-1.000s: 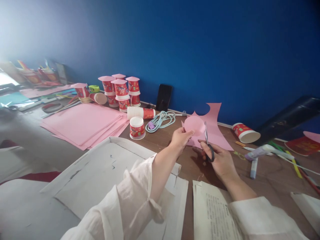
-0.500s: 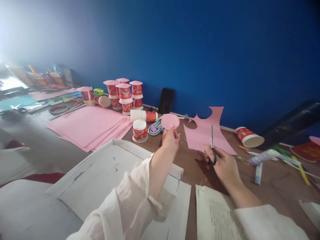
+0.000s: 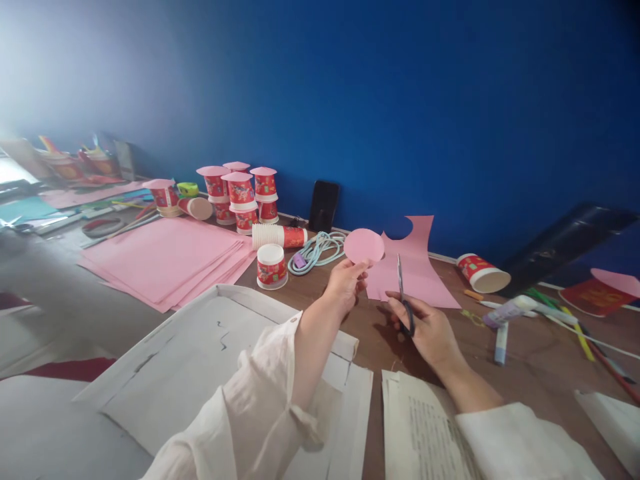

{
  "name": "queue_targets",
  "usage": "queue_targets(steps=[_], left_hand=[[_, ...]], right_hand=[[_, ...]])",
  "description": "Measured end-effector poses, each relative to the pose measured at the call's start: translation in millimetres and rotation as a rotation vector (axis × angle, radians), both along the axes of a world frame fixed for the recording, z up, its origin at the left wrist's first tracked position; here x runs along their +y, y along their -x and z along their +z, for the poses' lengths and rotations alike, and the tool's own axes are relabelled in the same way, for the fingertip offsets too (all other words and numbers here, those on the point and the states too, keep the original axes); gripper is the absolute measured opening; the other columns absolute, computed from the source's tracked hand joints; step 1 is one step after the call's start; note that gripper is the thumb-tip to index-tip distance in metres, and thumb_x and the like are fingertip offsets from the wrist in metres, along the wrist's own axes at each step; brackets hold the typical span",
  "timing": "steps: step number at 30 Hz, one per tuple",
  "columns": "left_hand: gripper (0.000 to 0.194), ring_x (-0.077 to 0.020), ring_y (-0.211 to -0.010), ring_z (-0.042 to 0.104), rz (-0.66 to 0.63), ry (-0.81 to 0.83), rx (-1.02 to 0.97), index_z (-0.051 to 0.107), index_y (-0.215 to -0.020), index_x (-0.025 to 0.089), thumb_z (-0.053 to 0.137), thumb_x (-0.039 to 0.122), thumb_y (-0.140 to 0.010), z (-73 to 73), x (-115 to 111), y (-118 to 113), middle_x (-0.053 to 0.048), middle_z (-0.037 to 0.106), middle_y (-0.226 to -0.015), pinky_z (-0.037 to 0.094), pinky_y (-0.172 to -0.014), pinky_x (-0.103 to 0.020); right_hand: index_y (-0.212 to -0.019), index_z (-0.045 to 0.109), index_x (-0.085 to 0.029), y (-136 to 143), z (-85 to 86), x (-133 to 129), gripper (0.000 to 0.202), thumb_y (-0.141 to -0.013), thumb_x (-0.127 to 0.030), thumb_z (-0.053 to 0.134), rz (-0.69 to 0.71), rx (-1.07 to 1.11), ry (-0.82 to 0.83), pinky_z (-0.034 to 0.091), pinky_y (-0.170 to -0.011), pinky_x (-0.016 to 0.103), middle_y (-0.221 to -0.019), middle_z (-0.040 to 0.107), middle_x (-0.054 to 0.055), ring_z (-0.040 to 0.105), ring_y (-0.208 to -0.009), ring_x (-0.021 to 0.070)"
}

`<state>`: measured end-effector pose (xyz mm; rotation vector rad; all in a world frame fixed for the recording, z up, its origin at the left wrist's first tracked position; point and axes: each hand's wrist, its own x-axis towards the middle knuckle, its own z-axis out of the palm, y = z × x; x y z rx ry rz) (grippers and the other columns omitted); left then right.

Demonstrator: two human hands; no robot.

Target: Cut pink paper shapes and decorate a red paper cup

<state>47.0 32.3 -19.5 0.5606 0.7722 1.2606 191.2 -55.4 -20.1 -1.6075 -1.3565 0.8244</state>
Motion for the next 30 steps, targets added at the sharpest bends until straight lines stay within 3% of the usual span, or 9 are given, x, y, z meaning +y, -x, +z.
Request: queue_targets(steps=[15, 22, 26, 30], left_hand=[[0.026, -0.0048, -0.053, 0.046, -0.066, -0.059, 0.147, 0.067, -0.079, 0.015, 0.079, 0.03, -0.061, 0.8, -7.7, -3.7, -0.003, 0.062, -0.075, 0.035, -0.048, -0.019], [0.032, -0.0053, -0.045, 0.045, -0.105, -0.046, 0.241, 0.069, -0.084, 0.014, 0.078, 0.036, -0.064, 1.3, -12.1, -3.3, -0.001, 0.058, -0.068, 0.027, -0.04, -0.02], [0.033, -0.0058, -0.045, 0.047, -0.127, -0.017, 0.225, 0.071, -0.084, 0.013, 0.078, 0.038, -0.065, 0.7, -12.5, -3.5, -0.001, 0.058, -0.068, 0.03, -0.041, -0.02], [0.025, -0.0072, -0.06, 0.057, -0.089, -0.003, 0.047, 0.071, -0.085, 0.012, 0.078, 0.024, -0.065, 3.9, -14.1, -5.9, -0.006, 0.068, -0.081, 0.043, -0.054, -0.019]], right_hand=[[-0.112, 0.073, -0.016, 3.7, 4.9, -3.3, 0.056, -0.08, -0.061, 0.061, 0.036, -0.033, -0.015, 0.048, -0.061, 0.025, -0.065, 0.068, 0.002, 0.062, -0.063, 0.0162], [-0.116, 0.07, -0.018, 3.3, 0.9, -2.9, 0.057, -0.081, -0.062, 0.061, 0.032, 0.034, -0.004, 0.045, -0.058, 0.024, -0.067, 0.065, 0.001, 0.059, -0.063, 0.0144], [-0.113, 0.071, -0.019, 4.4, 1.5, -1.9, 0.055, -0.08, -0.062, 0.062, 0.064, 0.032, 0.005, 0.047, -0.062, 0.024, -0.067, 0.066, 0.0, 0.06, -0.063, 0.0137], [-0.112, 0.072, -0.019, 4.9, 1.9, -1.9, 0.056, -0.079, -0.063, 0.062, 0.055, 0.024, 0.03, 0.047, -0.061, 0.024, -0.066, 0.066, 0.0, 0.06, -0.062, 0.0142]])
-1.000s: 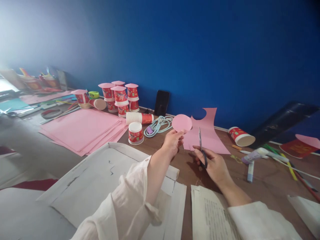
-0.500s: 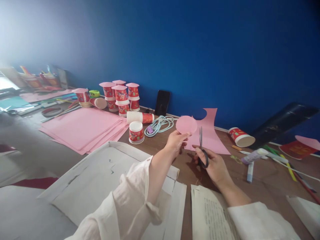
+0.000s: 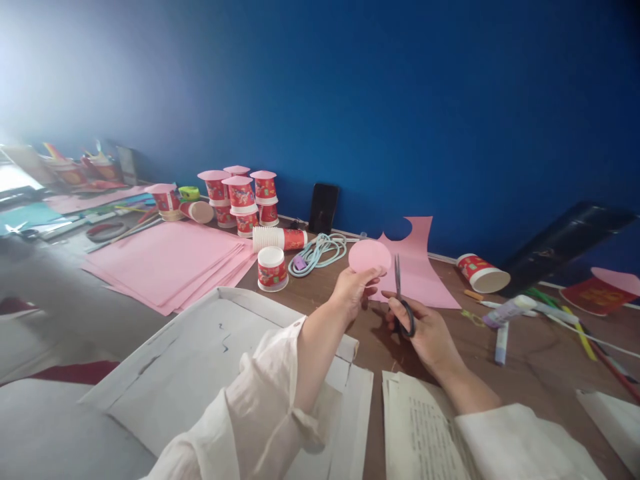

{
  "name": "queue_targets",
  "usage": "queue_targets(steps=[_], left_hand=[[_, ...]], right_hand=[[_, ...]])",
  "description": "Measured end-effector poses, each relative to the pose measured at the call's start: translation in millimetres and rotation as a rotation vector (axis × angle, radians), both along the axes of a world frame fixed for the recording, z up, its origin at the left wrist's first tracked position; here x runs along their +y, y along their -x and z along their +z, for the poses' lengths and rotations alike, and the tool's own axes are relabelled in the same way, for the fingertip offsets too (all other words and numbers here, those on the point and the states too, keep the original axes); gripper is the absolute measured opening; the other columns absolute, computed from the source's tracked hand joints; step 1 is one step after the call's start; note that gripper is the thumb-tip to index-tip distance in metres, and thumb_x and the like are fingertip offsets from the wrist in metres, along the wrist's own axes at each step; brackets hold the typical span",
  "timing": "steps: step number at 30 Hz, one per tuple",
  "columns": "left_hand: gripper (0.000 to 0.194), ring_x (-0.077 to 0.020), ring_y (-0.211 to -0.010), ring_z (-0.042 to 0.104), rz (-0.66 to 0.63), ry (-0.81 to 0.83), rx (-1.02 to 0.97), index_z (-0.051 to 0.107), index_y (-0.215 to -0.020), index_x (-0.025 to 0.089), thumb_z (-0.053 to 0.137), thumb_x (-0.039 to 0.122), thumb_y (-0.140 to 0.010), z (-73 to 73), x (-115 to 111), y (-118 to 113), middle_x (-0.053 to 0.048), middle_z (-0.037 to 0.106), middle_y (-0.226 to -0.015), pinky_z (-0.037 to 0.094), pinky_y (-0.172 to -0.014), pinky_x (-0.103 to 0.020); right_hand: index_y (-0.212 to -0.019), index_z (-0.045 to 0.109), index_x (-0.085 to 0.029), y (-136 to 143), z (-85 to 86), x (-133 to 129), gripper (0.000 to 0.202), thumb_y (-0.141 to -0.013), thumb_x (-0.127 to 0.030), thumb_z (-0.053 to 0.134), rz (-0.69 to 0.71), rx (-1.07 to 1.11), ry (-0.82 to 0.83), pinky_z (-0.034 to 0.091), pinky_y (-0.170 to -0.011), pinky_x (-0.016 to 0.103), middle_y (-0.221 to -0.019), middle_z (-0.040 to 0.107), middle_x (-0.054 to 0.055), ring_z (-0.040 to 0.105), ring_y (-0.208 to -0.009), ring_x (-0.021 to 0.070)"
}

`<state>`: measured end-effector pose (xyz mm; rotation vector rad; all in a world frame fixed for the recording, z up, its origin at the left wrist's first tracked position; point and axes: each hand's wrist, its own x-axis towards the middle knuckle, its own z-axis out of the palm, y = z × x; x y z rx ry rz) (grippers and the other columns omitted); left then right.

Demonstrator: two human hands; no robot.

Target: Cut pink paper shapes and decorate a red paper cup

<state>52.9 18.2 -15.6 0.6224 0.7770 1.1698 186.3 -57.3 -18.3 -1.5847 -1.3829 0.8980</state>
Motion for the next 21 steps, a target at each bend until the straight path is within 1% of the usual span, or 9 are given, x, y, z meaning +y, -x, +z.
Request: queue_targets(steps=[3, 5, 7, 10, 14, 18, 21], left_hand=[[0.023, -0.0103, -0.072, 0.064, 0.023, 0.013, -0.178, 0.071, -0.088, 0.011, 0.076, 0.015, -0.066, 0.9, -0.9, -3.1, -0.008, 0.071, -0.088, 0.05, -0.066, -0.02], [0.023, -0.0122, -0.075, 0.065, 0.021, 0.025, -0.257, 0.07, -0.088, 0.011, 0.076, 0.013, -0.067, 0.7, -1.9, -5.1, -0.009, 0.072, -0.089, 0.052, -0.071, -0.023], [0.021, -0.0133, -0.075, 0.066, 0.014, 0.04, -0.294, 0.07, -0.087, 0.01, 0.076, 0.013, -0.067, 0.8, -3.5, -6.9, -0.01, 0.072, -0.088, 0.053, -0.073, -0.024], [0.015, -0.0133, -0.071, 0.066, 0.005, 0.063, -0.309, 0.069, -0.083, 0.009, 0.074, 0.013, -0.07, 2.4, -6.1, -9.2, -0.01, 0.072, -0.082, 0.052, -0.067, -0.023], [0.009, -0.0125, -0.065, 0.063, -0.015, 0.063, -0.331, 0.068, -0.079, 0.009, 0.072, 0.014, -0.073, 5.0, -7.9, -11.5, -0.009, 0.07, -0.076, 0.049, -0.055, -0.021], [0.008, -0.0104, -0.059, 0.06, -0.002, 0.076, -0.345, 0.067, -0.077, 0.01, 0.072, 0.015, -0.073, 5.8, -8.2, -11.8, -0.006, 0.067, -0.071, 0.047, -0.052, -0.019], [0.008, -0.0096, -0.055, 0.057, -0.017, 0.086, -0.344, 0.066, -0.077, 0.011, 0.071, 0.016, -0.074, 5.3, -8.3, -11.3, -0.005, 0.065, -0.068, 0.044, -0.048, -0.019]], right_hand=[[-0.113, 0.072, -0.018, -0.4, -1.0, -0.5, 0.058, -0.079, -0.064, 0.062, 0.009, -0.011, 0.001, 0.048, -0.059, 0.025, -0.067, 0.067, 0.001, 0.061, -0.062, 0.0154], [-0.114, 0.071, -0.017, 0.3, -1.5, -1.0, 0.06, -0.079, -0.064, 0.062, 0.03, -0.014, -0.01, 0.049, -0.058, 0.025, -0.066, 0.067, 0.001, 0.061, -0.061, 0.0157], [-0.117, 0.07, -0.017, 2.0, -1.7, -1.2, 0.06, -0.079, -0.063, 0.062, 0.05, -0.011, -0.025, 0.048, -0.056, 0.025, -0.065, 0.066, 0.001, 0.06, -0.058, 0.0154], [-0.118, 0.07, -0.016, 4.9, -2.6, -1.0, 0.059, -0.08, -0.061, 0.062, 0.061, -0.004, -0.043, 0.047, -0.055, 0.025, -0.066, 0.067, 0.001, 0.06, -0.057, 0.0155], [-0.118, 0.069, -0.016, 6.6, -4.9, 0.3, 0.057, -0.081, -0.058, 0.063, 0.07, 0.003, -0.06, 0.048, -0.058, 0.025, -0.068, 0.067, 0.002, 0.061, -0.063, 0.016], [-0.115, 0.07, -0.016, 8.1, -5.2, 1.3, 0.055, -0.08, -0.058, 0.063, 0.071, 0.013, -0.064, 0.048, -0.061, 0.025, -0.068, 0.067, 0.001, 0.061, -0.064, 0.016], [-0.116, 0.069, -0.015, 9.9, -4.8, 1.7, 0.056, -0.08, -0.058, 0.064, 0.084, 0.019, -0.055, 0.047, -0.058, 0.025, -0.067, 0.066, 0.001, 0.059, -0.061, 0.0155]])
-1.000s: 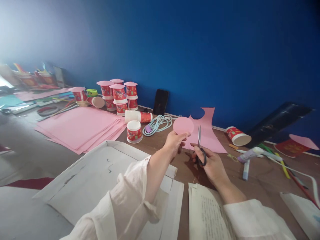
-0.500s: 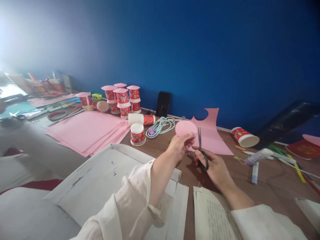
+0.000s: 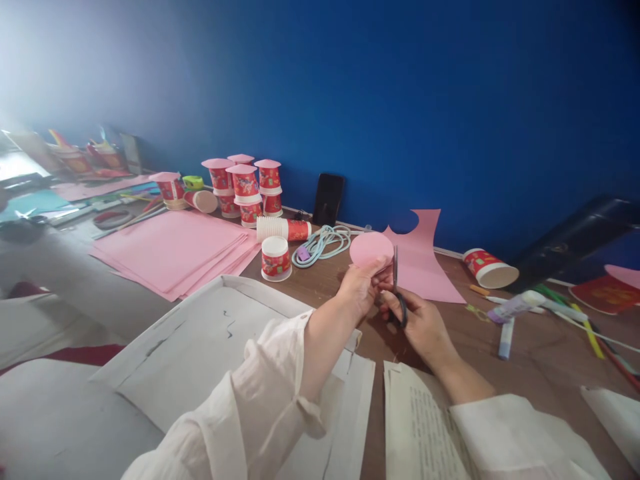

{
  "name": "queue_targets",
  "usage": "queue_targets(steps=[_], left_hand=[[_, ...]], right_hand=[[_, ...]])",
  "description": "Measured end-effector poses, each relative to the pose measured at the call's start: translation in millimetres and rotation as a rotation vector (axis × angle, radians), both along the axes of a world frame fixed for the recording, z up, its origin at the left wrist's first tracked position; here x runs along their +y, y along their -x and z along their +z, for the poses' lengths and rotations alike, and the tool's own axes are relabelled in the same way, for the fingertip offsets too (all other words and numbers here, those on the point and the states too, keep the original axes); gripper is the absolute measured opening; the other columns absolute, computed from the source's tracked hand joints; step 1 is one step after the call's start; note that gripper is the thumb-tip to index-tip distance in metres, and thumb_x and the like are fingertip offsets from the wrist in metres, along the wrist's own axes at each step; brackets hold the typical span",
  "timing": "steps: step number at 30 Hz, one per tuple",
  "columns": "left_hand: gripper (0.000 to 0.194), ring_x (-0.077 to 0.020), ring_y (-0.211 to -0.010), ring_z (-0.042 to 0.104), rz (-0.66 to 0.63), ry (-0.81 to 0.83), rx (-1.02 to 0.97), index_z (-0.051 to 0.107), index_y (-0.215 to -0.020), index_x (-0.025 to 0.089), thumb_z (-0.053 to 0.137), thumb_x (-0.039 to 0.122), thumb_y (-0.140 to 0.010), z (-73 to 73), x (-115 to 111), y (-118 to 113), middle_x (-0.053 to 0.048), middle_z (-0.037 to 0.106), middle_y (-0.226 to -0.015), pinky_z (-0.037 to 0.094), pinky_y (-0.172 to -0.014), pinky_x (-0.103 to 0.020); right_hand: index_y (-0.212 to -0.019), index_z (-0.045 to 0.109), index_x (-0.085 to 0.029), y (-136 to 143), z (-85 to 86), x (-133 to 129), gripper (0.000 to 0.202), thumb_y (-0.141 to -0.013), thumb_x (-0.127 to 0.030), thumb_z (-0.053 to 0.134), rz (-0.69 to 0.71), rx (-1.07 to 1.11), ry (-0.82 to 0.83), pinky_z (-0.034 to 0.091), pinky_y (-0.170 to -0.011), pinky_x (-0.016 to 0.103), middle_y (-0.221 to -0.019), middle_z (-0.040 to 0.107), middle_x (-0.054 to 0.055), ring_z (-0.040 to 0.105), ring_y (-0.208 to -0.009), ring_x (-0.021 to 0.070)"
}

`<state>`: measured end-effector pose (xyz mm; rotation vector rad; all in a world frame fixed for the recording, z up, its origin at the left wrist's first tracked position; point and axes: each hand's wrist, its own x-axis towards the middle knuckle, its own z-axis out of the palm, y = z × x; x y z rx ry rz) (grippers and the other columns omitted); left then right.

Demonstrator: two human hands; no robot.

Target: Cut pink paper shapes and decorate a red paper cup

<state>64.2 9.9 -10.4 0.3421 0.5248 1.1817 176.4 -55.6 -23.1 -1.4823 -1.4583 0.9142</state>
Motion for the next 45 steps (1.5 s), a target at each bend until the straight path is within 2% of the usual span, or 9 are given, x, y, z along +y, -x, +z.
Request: queue_targets(steps=[6, 12, 18, 24, 32, 37, 45], left_hand=[[0.008, -0.0084, -0.049, 0.053, -0.032, 0.05, -0.017, 0.065, -0.08, 0.011, 0.067, 0.018, -0.078, -5.2, 2.2, 0.0, -0.004, 0.064, -0.067, 0.038, -0.041, -0.018], [0.015, -0.0079, -0.039, 0.042, -0.147, 0.089, -0.01, 0.063, -0.077, 0.012, 0.061, 0.025, -0.083, -5.2, 1.2, 0.8, -0.001, 0.057, -0.058, 0.027, -0.034, -0.021], [0.017, -0.0092, -0.039, 0.04, -0.164, 0.099, 0.023, 0.063, -0.077, 0.013, 0.059, 0.028, -0.084, -3.0, 0.0, 1.0, 0.0, 0.054, -0.057, 0.026, -0.034, -0.023], [0.016, -0.0085, -0.038, 0.04, -0.142, 0.138, 0.032, 0.062, -0.076, 0.013, 0.063, 0.028, -0.082, -1.4, -0.1, 0.4, 0.0, 0.055, -0.058, 0.025, -0.034, -0.022], [0.018, -0.0081, -0.035, 0.039, -0.134, 0.144, 0.047, 0.062, -0.074, 0.012, 0.058, 0.026, -0.086, 2.3, -2.3, 1.2, 0.0, 0.055, -0.057, 0.023, -0.032, -0.024], [0.017, -0.0073, -0.036, 0.04, -0.133, 0.155, 0.009, 0.063, -0.076, 0.012, 0.063, 0.028, -0.082, 1.8, -1.8, 1.4, 0.0, 0.056, -0.059, 0.026, -0.033, -0.022], [0.015, -0.0065, -0.037, 0.041, -0.128, 0.16, -0.011, 0.062, -0.076, 0.012, 0.068, 0.026, -0.077, -0.5, -0.1, -0.2, 0.0, 0.057, -0.06, 0.025, -0.031, -0.02]], right_hand=[[-0.12, 0.068, -0.015, 1.6, -1.5, 0.8, 0.058, -0.08, -0.056, 0.065, 0.01, 0.024, 0.013, 0.046, -0.055, 0.024, -0.065, 0.064, 0.001, 0.057, -0.058, 0.0146], [-0.119, 0.069, -0.017, 2.2, -0.8, 2.4, 0.052, -0.081, -0.052, 0.064, 0.018, 0.006, 0.011, 0.045, -0.054, 0.024, -0.064, 0.063, -0.001, 0.054, -0.053, 0.0128], [-0.117, 0.07, -0.017, 5.0, 2.9, 2.6, 0.051, -0.08, -0.052, 0.063, 0.006, -0.015, 0.014, 0.045, -0.055, 0.025, -0.064, 0.063, 0.0, 0.056, -0.056, 0.0146], [-0.117, 0.07, -0.016, 3.0, -0.2, 3.6, 0.051, -0.081, -0.052, 0.064, 0.011, -0.044, 0.001, 0.045, -0.057, 0.025, -0.063, 0.063, 0.0, 0.056, -0.057, 0.0151], [-0.117, 0.069, -0.015, 5.5, 1.3, 2.6, 0.057, -0.078, -0.055, 0.066, -0.005, 0.022, 0.024, 0.044, -0.054, 0.025, -0.063, 0.063, 0.0, 0.053, -0.054, 0.0138], [-0.114, 0.071, -0.014, 8.4, 5.1, 1.2, 0.056, -0.077, -0.055, 0.066, -0.02, 0.004, 0.019, 0.045, -0.053, 0.026, -0.063, 0.064, 0.001, 0.053, -0.053, 0.0141], [-0.115, 0.07, -0.015, 6.0, 1.4, 3.8, 0.054, -0.077, -0.053, 0.066, -0.011, -0.01, 0.031, 0.044, -0.053, 0.026, -0.061, 0.064, 0.0, 0.054, -0.054, 0.0148]])
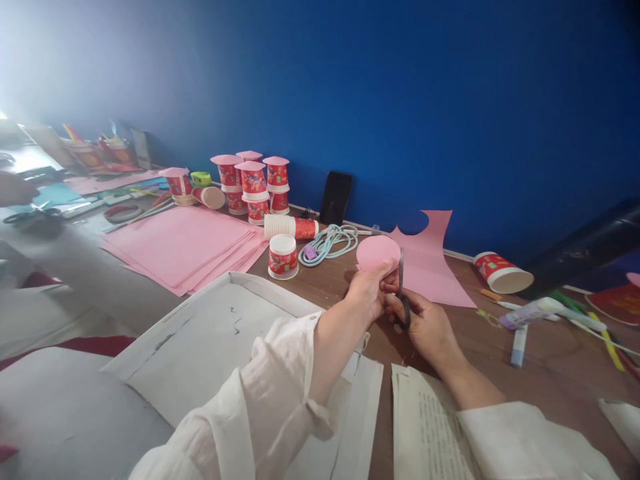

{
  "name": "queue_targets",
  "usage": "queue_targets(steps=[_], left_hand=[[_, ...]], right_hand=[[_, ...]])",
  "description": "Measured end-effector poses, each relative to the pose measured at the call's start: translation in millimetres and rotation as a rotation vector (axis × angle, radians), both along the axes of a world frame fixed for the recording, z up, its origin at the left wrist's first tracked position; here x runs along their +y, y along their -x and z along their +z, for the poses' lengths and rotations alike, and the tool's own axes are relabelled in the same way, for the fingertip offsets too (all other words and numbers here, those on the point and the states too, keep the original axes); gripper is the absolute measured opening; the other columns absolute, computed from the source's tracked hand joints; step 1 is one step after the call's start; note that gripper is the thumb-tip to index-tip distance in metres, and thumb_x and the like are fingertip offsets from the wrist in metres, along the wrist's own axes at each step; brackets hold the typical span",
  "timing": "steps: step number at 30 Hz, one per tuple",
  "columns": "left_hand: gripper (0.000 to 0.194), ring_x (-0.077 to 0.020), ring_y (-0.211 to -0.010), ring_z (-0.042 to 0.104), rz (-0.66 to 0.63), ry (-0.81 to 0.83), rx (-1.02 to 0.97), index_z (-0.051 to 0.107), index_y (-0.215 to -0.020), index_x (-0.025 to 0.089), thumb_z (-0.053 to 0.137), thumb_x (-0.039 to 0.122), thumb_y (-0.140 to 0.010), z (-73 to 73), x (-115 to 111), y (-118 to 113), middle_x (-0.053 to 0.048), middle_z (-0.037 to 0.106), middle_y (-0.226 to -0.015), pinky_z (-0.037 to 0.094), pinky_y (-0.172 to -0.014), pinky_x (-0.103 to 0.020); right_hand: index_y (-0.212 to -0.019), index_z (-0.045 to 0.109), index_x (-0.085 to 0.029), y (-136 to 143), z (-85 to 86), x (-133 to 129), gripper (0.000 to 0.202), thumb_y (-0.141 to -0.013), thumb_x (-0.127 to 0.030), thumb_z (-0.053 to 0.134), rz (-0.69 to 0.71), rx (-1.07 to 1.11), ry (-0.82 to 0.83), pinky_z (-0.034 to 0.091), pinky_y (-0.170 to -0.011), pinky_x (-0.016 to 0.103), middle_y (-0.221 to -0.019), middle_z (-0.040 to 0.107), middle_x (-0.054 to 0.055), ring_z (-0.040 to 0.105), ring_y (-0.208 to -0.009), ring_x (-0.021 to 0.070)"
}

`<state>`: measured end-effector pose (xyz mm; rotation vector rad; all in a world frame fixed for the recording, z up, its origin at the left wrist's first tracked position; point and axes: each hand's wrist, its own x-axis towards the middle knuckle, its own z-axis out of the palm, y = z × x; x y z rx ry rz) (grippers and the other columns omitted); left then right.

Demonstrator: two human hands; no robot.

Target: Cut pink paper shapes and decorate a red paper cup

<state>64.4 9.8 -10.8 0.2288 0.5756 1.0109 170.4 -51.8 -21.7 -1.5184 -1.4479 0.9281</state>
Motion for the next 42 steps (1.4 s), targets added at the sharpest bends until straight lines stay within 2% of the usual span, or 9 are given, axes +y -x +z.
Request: queue_targets(steps=[5, 11, 17, 28, 34, 42], left_hand=[[0.014, -0.0075, -0.036, 0.042, -0.012, 0.005, 0.01, 0.063, -0.076, 0.011, 0.063, 0.024, -0.081, 0.6, -0.3, 1.2, 0.001, 0.054, -0.057, 0.027, -0.03, -0.021], [0.013, -0.0063, -0.038, 0.044, 0.037, 0.037, 0.016, 0.063, -0.078, 0.011, 0.068, 0.023, -0.077, 0.2, 1.1, -0.7, -0.001, 0.06, -0.063, 0.028, -0.031, -0.018], [0.022, -0.006, -0.039, 0.043, 0.016, 0.044, 0.048, 0.062, -0.074, 0.012, 0.076, 0.028, -0.07, 3.7, -1.0, 1.0, 0.001, 0.056, -0.061, 0.027, -0.032, -0.019], [0.014, -0.0066, -0.038, 0.04, 0.007, 0.038, 0.039, 0.058, -0.071, 0.013, 0.065, 0.023, -0.078, 6.8, -4.1, 1.7, 0.001, 0.052, -0.056, 0.027, -0.033, -0.019], [0.022, -0.0076, -0.034, 0.035, -0.074, 0.023, 0.095, 0.056, -0.069, 0.014, 0.058, 0.03, -0.085, 9.3, -6.8, 3.4, 0.003, 0.045, -0.05, 0.026, -0.033, -0.021], [0.024, -0.011, -0.027, 0.037, -0.112, -0.031, 0.129, 0.051, -0.07, 0.018, 0.051, 0.033, -0.088, 10.1, -8.4, 3.1, 0.004, 0.041, -0.046, 0.024, -0.031, -0.024]], right_hand=[[-0.116, 0.07, -0.015, -2.0, -2.7, 0.1, 0.054, -0.08, -0.054, 0.064, 0.007, -0.043, -0.017, 0.045, -0.055, 0.026, -0.064, 0.066, 0.001, 0.056, -0.055, 0.0154], [-0.12, 0.069, -0.016, -5.7, -7.7, 1.5, 0.051, -0.082, -0.051, 0.062, 0.029, -0.069, -0.03, 0.046, -0.057, 0.026, -0.067, 0.068, 0.001, 0.059, -0.058, 0.0165], [-0.12, 0.069, -0.016, -5.8, -5.8, 0.9, 0.051, -0.083, -0.051, 0.06, 0.029, -0.107, -0.045, 0.047, -0.056, 0.027, -0.065, 0.069, 0.002, 0.059, -0.057, 0.0171], [-0.116, 0.07, -0.02, -7.2, -6.9, -0.6, 0.049, -0.083, -0.055, 0.061, 0.021, -0.121, -0.048, 0.045, -0.058, 0.026, -0.064, 0.067, -0.001, 0.059, -0.06, 0.0172], [-0.116, 0.07, -0.02, -6.8, -7.3, -2.0, 0.05, -0.083, -0.056, 0.061, 0.015, -0.088, -0.042, 0.045, -0.058, 0.026, -0.065, 0.066, -0.001, 0.058, -0.057, 0.0159], [-0.114, 0.07, -0.019, -6.4, -8.7, -0.5, 0.051, -0.082, -0.057, 0.061, 0.0, -0.089, -0.057, 0.047, -0.059, 0.026, -0.065, 0.066, 0.0, 0.06, -0.061, 0.0175]])
